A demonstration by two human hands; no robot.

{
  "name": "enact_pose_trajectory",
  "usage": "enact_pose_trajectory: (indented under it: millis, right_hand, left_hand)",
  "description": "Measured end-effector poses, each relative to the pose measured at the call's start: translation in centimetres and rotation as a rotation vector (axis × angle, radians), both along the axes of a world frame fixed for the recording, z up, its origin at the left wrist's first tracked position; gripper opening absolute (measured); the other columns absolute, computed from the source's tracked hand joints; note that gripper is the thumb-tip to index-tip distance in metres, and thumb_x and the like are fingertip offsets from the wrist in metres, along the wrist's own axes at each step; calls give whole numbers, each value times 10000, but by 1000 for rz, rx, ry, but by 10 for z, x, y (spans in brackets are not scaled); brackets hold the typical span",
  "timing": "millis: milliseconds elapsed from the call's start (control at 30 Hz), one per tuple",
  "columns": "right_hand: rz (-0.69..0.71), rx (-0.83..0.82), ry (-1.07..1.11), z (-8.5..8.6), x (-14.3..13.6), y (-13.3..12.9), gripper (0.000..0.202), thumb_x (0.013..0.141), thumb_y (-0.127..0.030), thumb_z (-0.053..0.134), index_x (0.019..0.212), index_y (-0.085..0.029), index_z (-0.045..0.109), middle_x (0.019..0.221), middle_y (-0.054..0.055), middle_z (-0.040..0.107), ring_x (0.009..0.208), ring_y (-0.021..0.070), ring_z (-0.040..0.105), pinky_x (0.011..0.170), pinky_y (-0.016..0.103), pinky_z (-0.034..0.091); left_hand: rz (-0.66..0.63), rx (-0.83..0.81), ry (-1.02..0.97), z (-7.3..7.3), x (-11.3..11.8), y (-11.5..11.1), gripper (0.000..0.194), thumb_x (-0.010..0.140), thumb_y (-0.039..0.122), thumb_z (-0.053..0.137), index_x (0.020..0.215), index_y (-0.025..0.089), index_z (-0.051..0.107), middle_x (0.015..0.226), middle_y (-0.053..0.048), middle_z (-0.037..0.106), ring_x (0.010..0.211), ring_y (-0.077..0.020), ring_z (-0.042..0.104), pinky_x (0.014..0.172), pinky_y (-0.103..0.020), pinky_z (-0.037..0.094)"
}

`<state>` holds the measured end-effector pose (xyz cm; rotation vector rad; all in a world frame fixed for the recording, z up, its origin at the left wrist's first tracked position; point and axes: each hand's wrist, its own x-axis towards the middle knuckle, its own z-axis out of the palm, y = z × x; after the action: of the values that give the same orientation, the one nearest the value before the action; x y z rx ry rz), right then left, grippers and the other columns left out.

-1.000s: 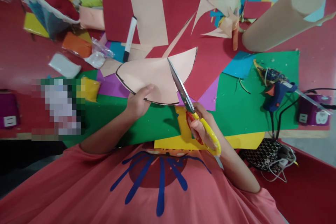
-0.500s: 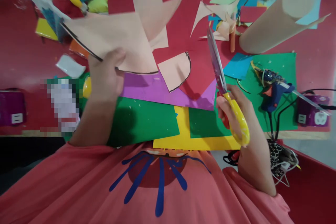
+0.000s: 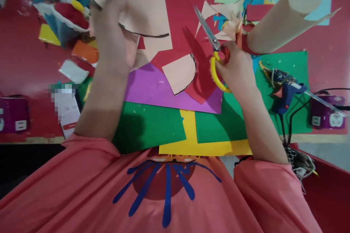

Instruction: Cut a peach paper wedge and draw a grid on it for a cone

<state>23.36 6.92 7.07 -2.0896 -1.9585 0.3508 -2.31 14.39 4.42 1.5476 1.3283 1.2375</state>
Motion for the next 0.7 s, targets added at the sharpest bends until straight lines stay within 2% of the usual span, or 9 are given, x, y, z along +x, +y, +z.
enact_pose_trajectory:
  millis: [67, 133, 233, 300, 367, 467, 533, 600, 700]
  right_hand:
    - [11, -16, -35, -3, -6, 9, 465, 808, -231, 657, 1259, -131, 607, 1050, 176, 714, 989, 319, 672, 853, 433, 502]
    - [27, -47, -48, -6, -12, 14, 498, 812, -221, 657, 1293, -117, 576, 1143, 200, 688, 1067, 335, 647, 901, 449, 488]
    - [47, -91, -60, -11, -17, 16, 526, 837, -251, 655, 1330, -109, 539, 1217, 219, 652, 1120, 347, 616, 936, 467, 464]
    - [66, -106, -92, -11, -19, 12, 509, 867, -256, 626, 1345, -114, 522, 1196, 212, 656, 1110, 345, 613, 927, 468, 460]
    - [83, -103, -133, -9, -18, 6, 458, 899, -267, 583, 1332, -123, 536, 1150, 195, 669, 1091, 336, 614, 904, 456, 468]
    - [85, -49, -165, -1, -11, 2, 384, 937, -301, 508, 1270, -132, 598, 1175, 189, 663, 1110, 324, 597, 908, 432, 473]
    - [68, 11, -188, 4, -5, 7, 358, 938, -252, 473, 1239, -128, 623, 1193, 190, 662, 1131, 315, 587, 936, 415, 461]
    - [23, 0, -252, 7, 1, 20, 369, 920, -184, 460, 1249, -119, 612, 1246, 211, 632, 1138, 316, 596, 945, 418, 454]
    - [-62, -168, -367, 5, 8, 47, 425, 901, -154, 471, 1302, -21, 521, 1222, 318, 608, 1118, 393, 626, 856, 465, 487]
  left_hand:
    - [141, -217, -384, -6, 19, -6, 341, 967, 163, 251, 1247, 301, 389, 1235, 39, 596, 1333, -104, 478, 1074, -344, 499]
    - [91, -446, -547, -13, 31, -12, 299, 953, 166, 327, 1211, 303, 392, 1319, 22, 559, 1258, -141, 557, 946, -375, 578]
    - [54, -496, -567, -20, 31, -24, 268, 1001, 254, 271, 1260, 209, 322, 1356, -67, 517, 1175, -146, 626, 914, -357, 572]
    - [-8, -502, -548, -21, 24, -38, 273, 1013, 289, 251, 1225, 185, 389, 1328, -68, 542, 1194, -137, 615, 961, -352, 534]
    - [-179, -433, -321, -20, 15, -55, 280, 1004, 264, 284, 1207, 189, 462, 1321, -51, 573, 1239, -151, 587, 1023, -390, 490]
    - [-363, -248, 197, -19, 7, -81, 324, 952, 356, 481, 1244, 222, 525, 1344, -78, 593, 1277, -229, 552, 1057, -443, 462]
    - [-353, -127, 542, -20, 7, -93, 465, 915, 416, 558, 1319, 194, 494, 1451, -122, 502, 1375, -279, 439, 1143, -477, 360]
    - [-319, -87, 795, -23, 11, -99, 634, 898, 451, 585, 1411, 129, 398, 1520, -182, 399, 1433, -329, 336, 1178, -508, 280]
    - [-307, -78, 971, -23, 20, -101, 699, 904, 430, 586, 1460, 101, 319, 1524, -205, 376, 1425, -342, 338, 1164, -489, 288]
